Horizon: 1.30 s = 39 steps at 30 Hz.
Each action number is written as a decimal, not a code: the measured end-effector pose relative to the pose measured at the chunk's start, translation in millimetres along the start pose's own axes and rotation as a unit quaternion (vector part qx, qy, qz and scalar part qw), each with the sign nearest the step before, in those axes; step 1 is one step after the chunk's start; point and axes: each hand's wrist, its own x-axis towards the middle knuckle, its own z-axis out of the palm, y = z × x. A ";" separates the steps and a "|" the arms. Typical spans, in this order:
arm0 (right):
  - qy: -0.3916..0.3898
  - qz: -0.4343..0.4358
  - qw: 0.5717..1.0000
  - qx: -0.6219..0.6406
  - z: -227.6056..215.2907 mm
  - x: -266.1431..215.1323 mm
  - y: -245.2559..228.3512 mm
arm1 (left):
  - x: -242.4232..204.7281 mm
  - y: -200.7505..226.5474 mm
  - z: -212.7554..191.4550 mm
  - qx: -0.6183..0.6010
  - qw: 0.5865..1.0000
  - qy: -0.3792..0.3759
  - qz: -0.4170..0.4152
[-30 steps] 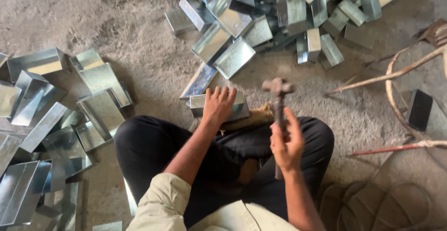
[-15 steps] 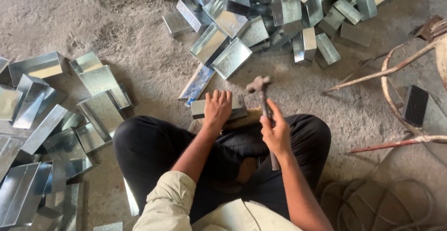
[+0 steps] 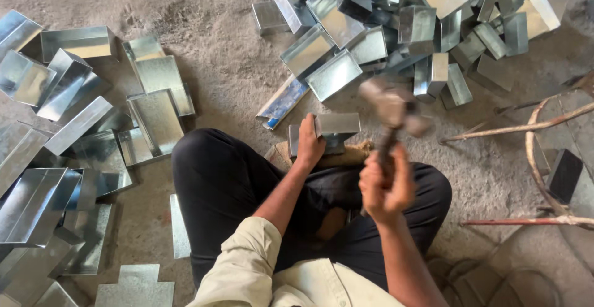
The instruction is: The person sits on the floor and repeatedly hammers small rectangular metal pieces placed on a wooden block. They pick up each piece, position it, strike it with a hammer, and then set it aside, continuing this process with multiple pieces.
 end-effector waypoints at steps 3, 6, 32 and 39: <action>-0.171 -0.119 0.943 -0.258 10.4 22.4 15.5 | 7.0 8.9 -3.7 -0.002 1.000 -0.001 -0.007; -0.207 0.134 0.953 -0.175 1.5 26.6 7.5 | 7.6 14.7 -5.8 -0.008 1.000 -0.005 -0.021; 0.005 0.377 0.926 0.022 -38.1 -16.6 27.1 | 17.7 72.0 -39.3 0.398 0.897 -0.080 0.176; 0.056 0.315 0.947 0.008 -64.3 -16.9 4.5 | 28.0 76.3 -34.2 0.483 0.856 -0.032 0.182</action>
